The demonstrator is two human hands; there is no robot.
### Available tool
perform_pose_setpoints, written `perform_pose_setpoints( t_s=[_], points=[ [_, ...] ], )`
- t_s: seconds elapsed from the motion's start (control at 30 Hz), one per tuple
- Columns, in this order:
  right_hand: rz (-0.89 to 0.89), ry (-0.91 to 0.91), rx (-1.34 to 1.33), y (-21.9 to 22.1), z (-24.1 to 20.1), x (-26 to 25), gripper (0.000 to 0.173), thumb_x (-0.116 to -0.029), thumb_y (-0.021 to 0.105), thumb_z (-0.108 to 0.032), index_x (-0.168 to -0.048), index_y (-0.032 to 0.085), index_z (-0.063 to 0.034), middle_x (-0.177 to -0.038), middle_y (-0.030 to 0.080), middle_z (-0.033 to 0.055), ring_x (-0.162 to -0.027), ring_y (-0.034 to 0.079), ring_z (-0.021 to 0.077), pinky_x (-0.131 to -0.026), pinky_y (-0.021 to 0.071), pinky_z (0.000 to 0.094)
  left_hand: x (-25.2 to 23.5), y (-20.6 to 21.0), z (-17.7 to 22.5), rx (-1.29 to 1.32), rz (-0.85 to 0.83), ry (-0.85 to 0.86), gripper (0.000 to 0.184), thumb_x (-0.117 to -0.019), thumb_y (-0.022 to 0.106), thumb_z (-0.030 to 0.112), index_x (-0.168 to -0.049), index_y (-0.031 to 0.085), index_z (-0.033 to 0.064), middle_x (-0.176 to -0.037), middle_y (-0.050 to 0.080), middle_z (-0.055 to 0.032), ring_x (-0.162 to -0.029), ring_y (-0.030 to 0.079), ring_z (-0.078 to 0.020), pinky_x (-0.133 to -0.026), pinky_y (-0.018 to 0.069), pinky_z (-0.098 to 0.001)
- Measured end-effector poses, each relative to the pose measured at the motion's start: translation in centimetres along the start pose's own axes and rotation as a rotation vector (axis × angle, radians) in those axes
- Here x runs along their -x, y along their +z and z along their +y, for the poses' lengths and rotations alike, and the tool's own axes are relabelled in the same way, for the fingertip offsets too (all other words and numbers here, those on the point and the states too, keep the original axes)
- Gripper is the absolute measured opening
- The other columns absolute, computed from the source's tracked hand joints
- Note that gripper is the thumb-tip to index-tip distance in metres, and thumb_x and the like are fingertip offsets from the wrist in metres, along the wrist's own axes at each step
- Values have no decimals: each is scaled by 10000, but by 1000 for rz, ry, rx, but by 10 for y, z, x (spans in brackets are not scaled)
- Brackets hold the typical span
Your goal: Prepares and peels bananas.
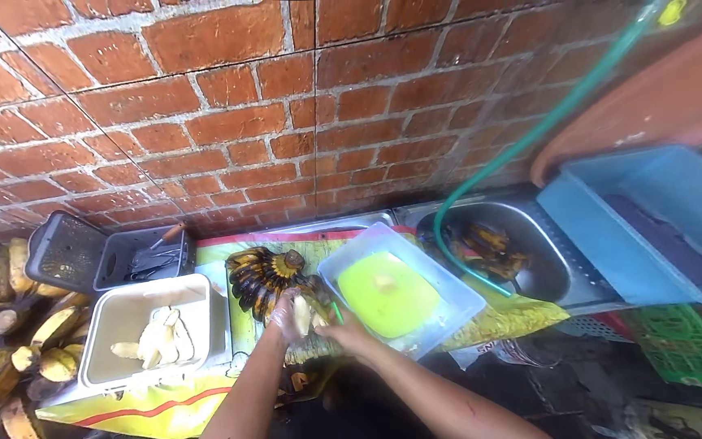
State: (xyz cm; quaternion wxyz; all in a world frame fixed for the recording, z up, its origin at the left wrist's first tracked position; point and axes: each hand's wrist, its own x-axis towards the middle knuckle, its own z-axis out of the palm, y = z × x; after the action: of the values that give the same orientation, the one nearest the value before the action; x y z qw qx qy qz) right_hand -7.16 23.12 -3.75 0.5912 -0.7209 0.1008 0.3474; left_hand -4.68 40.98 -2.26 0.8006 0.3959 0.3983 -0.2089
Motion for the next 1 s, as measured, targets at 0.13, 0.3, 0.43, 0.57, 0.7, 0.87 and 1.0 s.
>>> perform_pose_setpoints(
  t_s=[0.13, 0.3, 0.43, 0.57, 0.7, 0.87, 1.0],
  points=[
    [-22, 51, -60, -4, 4, 10, 494, -841, 862, -271, -1194, 587, -62, -950, 662, 82, -700, 610, 147, -583, 513, 306, 4, -21, 13, -131, -109, -145, 439, -1046, 428, 499, -1045, 589, 91, -764, 630, -103, -637, 643, -226, -560, 568, -383],
    [0, 38, -17, -2, 16, 16, 521, -853, 848, -325, -1215, 585, -57, -958, 645, 81, -703, 611, 153, -608, 536, 323, 14, -38, 7, -411, -159, -34, 444, -1100, 375, 480, -1328, 534, 134, -931, 663, -89, -673, 634, -183, -585, 557, -323],
    [39, 30, 48, -3, 21, 18, 519, -873, 827, -335, -1245, 590, -60, -1005, 657, 93, -742, 642, 171, -635, 562, 342, 45, -52, 5, -338, -243, 43, 422, -1121, 363, 360, -1373, 529, 64, -1055, 705, -167, -824, 696, -235, -716, 589, -352],
    [54, -40, 110, -2, 27, 18, 520, -896, 805, -318, -1297, 602, -56, -1110, 693, 108, -907, 693, 196, -740, 597, 385, 77, -70, 1, -195, -181, 220, 412, -1102, 417, 333, -1336, 566, 29, -1084, 698, -153, -922, 693, -231, -813, 597, -394],
    [59, -69, 160, -1, 33, 13, 423, -952, 743, -304, -1297, 650, -77, -1128, 738, 74, -879, 711, 168, -689, 589, 364, 112, -70, 7, -85, -105, 411, 372, -1074, 458, 311, -1241, 609, 15, -989, 697, -136, -845, 690, -210, -760, 599, -382],
    [126, -39, 72, 17, 16, 26, 355, -1094, 504, -357, -1222, 659, -66, -920, 746, 56, -530, 567, 148, -461, 462, 308, 130, -90, 34, 71, -73, 596, 454, -1084, 289, 275, -1389, 579, 104, -914, 653, -124, -661, 606, -177, -595, 543, -315],
    [-10, -140, 5, 41, -14, 37, 505, -1129, 300, -420, -1090, 634, -42, -634, 486, 2, -460, 437, 129, -418, 425, 302, 149, -108, 57, 438, -21, 510, 419, -1092, 308, 354, -1291, 590, 116, -832, 604, -64, -603, 570, -143, -545, 513, -274]
  ],
)
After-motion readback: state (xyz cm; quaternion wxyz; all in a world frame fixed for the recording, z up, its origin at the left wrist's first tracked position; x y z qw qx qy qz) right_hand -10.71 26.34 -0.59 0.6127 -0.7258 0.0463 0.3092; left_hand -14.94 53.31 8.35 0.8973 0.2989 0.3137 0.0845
